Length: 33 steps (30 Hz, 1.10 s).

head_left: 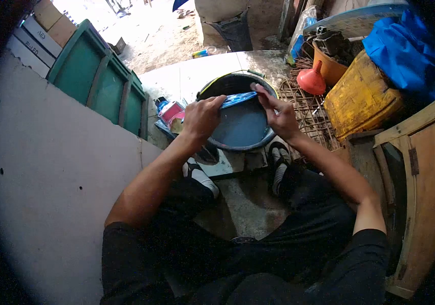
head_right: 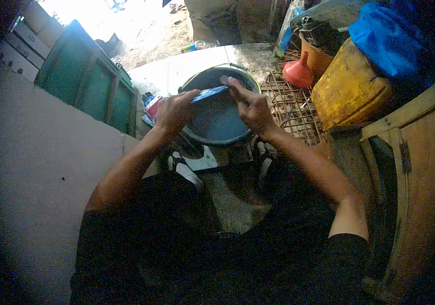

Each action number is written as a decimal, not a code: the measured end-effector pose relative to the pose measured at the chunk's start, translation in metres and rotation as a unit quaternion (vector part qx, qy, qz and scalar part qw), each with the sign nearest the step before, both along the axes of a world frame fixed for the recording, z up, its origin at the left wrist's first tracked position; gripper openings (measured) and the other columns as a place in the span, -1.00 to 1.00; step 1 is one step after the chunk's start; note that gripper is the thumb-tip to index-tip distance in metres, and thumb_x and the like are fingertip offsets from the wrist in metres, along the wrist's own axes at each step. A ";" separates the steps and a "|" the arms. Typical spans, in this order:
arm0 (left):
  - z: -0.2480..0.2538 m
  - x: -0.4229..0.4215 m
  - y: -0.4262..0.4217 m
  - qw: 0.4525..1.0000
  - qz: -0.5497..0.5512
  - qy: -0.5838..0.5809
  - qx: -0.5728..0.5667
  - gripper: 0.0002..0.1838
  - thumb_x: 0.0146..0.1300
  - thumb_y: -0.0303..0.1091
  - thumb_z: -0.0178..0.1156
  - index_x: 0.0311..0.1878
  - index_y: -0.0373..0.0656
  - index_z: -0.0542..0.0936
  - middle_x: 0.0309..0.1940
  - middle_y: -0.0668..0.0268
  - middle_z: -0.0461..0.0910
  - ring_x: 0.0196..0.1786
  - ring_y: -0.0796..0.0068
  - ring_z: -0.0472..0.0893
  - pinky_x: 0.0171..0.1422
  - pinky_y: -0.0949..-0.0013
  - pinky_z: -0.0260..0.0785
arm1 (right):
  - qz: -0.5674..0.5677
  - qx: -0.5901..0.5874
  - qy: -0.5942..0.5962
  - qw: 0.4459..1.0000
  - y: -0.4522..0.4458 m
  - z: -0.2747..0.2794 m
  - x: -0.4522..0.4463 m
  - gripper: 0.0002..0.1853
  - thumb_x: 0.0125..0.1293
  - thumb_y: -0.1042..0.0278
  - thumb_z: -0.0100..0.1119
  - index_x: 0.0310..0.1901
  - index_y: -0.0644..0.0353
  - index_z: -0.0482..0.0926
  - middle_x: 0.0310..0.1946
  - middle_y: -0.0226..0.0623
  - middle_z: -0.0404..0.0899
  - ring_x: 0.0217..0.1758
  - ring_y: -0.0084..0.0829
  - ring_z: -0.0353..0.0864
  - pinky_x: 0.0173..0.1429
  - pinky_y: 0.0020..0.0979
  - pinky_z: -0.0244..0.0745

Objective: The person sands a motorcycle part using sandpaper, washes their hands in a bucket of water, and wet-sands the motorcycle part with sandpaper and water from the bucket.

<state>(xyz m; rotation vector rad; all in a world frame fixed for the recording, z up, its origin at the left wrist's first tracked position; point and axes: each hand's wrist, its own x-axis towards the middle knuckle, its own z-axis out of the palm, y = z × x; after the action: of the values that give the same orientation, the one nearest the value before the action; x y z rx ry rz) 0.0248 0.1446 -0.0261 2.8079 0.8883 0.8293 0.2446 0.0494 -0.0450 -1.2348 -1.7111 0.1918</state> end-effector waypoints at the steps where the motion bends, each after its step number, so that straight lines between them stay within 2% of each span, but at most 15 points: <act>1: 0.001 -0.001 0.000 1.000 -0.003 -0.004 0.005 -0.70 0.21 -0.48 0.08 -0.01 -0.03 0.61 -0.25 0.18 0.71 -0.34 0.16 0.71 -0.35 0.14 0.56 | -0.006 -0.023 0.046 0.999 -0.001 0.002 0.000 -0.49 0.31 0.69 -0.04 0.31 0.22 0.41 0.19 -0.09 0.54 0.30 -0.22 0.51 0.36 -0.33 0.39; 3: 0.000 -0.002 0.001 1.000 -0.009 -0.007 0.007 -0.69 0.21 -0.50 0.08 0.01 -0.04 0.60 -0.22 0.19 0.71 -0.33 0.17 0.72 -0.34 0.15 0.57 | -0.016 -0.041 0.108 0.993 -0.001 0.004 -0.002 -0.59 0.41 0.55 0.03 0.28 0.24 0.44 0.17 -0.11 0.55 0.28 -0.33 0.53 0.33 -0.41 0.41; 7: -0.001 -0.002 0.003 0.998 -0.009 -0.029 0.058 -0.67 0.20 -0.50 0.11 0.05 -0.06 0.59 -0.17 0.22 0.71 -0.27 0.22 0.74 -0.30 0.17 0.59 | -0.018 -0.051 0.078 0.995 -0.003 0.010 0.000 -0.56 0.41 0.55 0.03 0.31 0.25 0.40 0.17 -0.11 0.56 0.28 -0.32 0.53 0.33 -0.41 0.40; 9: 0.001 -0.002 0.002 0.998 -0.006 -0.019 0.062 -0.67 0.21 -0.50 0.12 0.06 -0.07 0.59 -0.16 0.22 0.71 -0.26 0.23 0.74 -0.29 0.18 0.60 | 0.009 -0.039 0.103 0.994 -0.002 0.010 -0.001 -0.45 0.29 0.72 -0.09 0.33 0.23 0.38 0.24 -0.09 0.50 0.36 -0.25 0.44 0.42 -0.34 0.32; 10: 0.000 -0.002 0.002 0.998 0.006 -0.020 0.055 -0.66 0.21 -0.47 0.15 0.07 -0.02 0.59 -0.14 0.23 0.72 -0.27 0.23 0.74 -0.29 0.19 0.61 | 0.009 -0.039 0.104 0.994 -0.004 0.011 -0.002 -0.45 0.29 0.72 -0.09 0.33 0.23 0.38 0.24 -0.09 0.50 0.36 -0.25 0.44 0.42 -0.34 0.32; 12: 0.000 -0.002 0.003 0.998 0.019 -0.022 0.047 -0.65 0.20 -0.45 0.18 0.07 0.03 0.60 -0.12 0.25 0.72 -0.27 0.22 0.75 -0.29 0.19 0.62 | 0.051 0.051 -0.041 0.997 -0.006 0.014 -0.005 -0.30 0.12 0.83 -0.19 0.35 0.19 0.38 0.32 -0.06 0.40 0.45 -0.19 0.30 0.51 -0.25 0.20; 15: 0.004 -0.002 0.002 0.999 0.025 -0.006 0.039 -0.66 0.21 -0.43 0.17 0.07 0.04 0.60 -0.13 0.25 0.72 -0.28 0.21 0.75 -0.30 0.19 0.61 | 0.050 0.002 -0.043 0.998 -0.007 0.013 -0.004 -0.28 0.08 0.84 -0.22 0.34 0.19 0.39 0.37 -0.05 0.33 0.50 -0.18 0.20 0.55 -0.19 0.12; 19: 0.007 0.001 -0.004 0.999 0.034 0.021 0.036 -0.68 0.22 -0.41 0.15 0.05 0.04 0.58 -0.18 0.24 0.72 -0.32 0.19 0.74 -0.33 0.17 0.61 | 0.032 -0.007 -0.041 0.999 -0.005 0.015 -0.004 -0.26 0.06 0.84 -0.20 0.35 0.20 0.37 0.35 -0.03 0.35 0.49 -0.17 0.23 0.56 -0.19 0.12; 22: 0.003 0.004 -0.004 0.998 0.036 0.037 0.038 -0.69 0.21 -0.42 0.15 0.04 0.04 0.57 -0.20 0.23 0.72 -0.34 0.17 0.74 -0.34 0.16 0.60 | 0.097 0.040 -0.119 0.987 -0.006 0.017 -0.008 -0.29 0.08 0.81 -0.16 0.34 0.21 0.37 0.34 0.00 0.36 0.48 -0.15 0.24 0.55 -0.18 0.13; 24: 0.006 0.004 -0.007 0.997 0.040 0.049 0.040 -0.70 0.21 -0.42 0.14 0.03 0.05 0.56 -0.20 0.23 0.72 -0.35 0.16 0.74 -0.35 0.16 0.60 | 0.024 -0.014 -0.018 0.999 0.000 0.013 -0.001 -0.33 0.12 0.79 -0.09 0.33 0.22 0.37 0.32 -0.01 0.39 0.46 -0.15 0.27 0.54 -0.19 0.15; 26: 0.013 0.006 -0.016 0.996 0.050 0.064 0.036 -0.78 0.22 -0.49 0.07 -0.06 -0.10 0.56 -0.29 0.19 0.69 -0.28 0.21 0.71 -0.31 0.14 0.57 | 0.037 -0.019 -0.042 0.998 -0.004 0.016 -0.003 -0.35 0.12 0.79 -0.08 0.31 0.21 0.41 0.31 -0.01 0.40 0.44 -0.14 0.30 0.54 -0.19 0.16; 28: 0.011 0.006 -0.017 0.997 0.045 0.059 0.027 -0.78 0.22 -0.49 0.07 -0.07 -0.10 0.56 -0.30 0.19 0.69 -0.28 0.20 0.71 -0.31 0.14 0.56 | 0.100 0.001 -0.053 0.994 -0.005 0.017 -0.008 -0.27 0.00 0.82 -0.13 0.31 0.19 0.42 0.31 -0.01 0.40 0.44 -0.13 0.30 0.56 -0.20 0.12; 29: 0.011 0.006 -0.015 0.997 0.043 0.055 0.025 -0.79 0.22 -0.49 0.06 -0.08 -0.10 0.56 -0.30 0.19 0.69 -0.28 0.19 0.71 -0.31 0.13 0.56 | 0.045 -0.023 -0.054 0.997 -0.004 0.017 -0.005 -0.21 -0.06 0.82 -0.15 0.32 0.15 0.41 0.31 -0.03 0.40 0.46 -0.15 0.28 0.57 -0.20 0.11; 32: 0.009 0.009 -0.015 0.998 0.043 0.037 0.041 -0.81 0.23 -0.48 0.05 -0.10 -0.11 0.55 -0.31 0.18 0.68 -0.30 0.16 0.71 -0.32 0.12 0.56 | 0.044 -0.035 -0.010 0.998 -0.008 0.014 -0.008 -0.22 -0.04 0.82 -0.14 0.32 0.14 0.42 0.32 -0.05 0.40 0.46 -0.16 0.28 0.56 -0.20 0.11; 33: 0.009 0.008 -0.016 0.998 0.044 0.036 0.038 -0.81 0.23 -0.48 0.05 -0.10 -0.11 0.55 -0.31 0.18 0.68 -0.30 0.16 0.71 -0.32 0.12 0.56 | 0.093 0.004 -0.086 0.992 -0.011 0.018 -0.013 -0.25 -0.01 0.82 -0.12 0.31 0.15 0.43 0.32 -0.03 0.40 0.46 -0.16 0.28 0.57 -0.20 0.09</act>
<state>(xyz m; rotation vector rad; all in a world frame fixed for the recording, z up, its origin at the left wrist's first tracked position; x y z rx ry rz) 0.0327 0.1290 -0.0171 2.8998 1.0187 0.7952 0.2316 0.0388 -0.0274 -1.1119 -1.9760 0.1926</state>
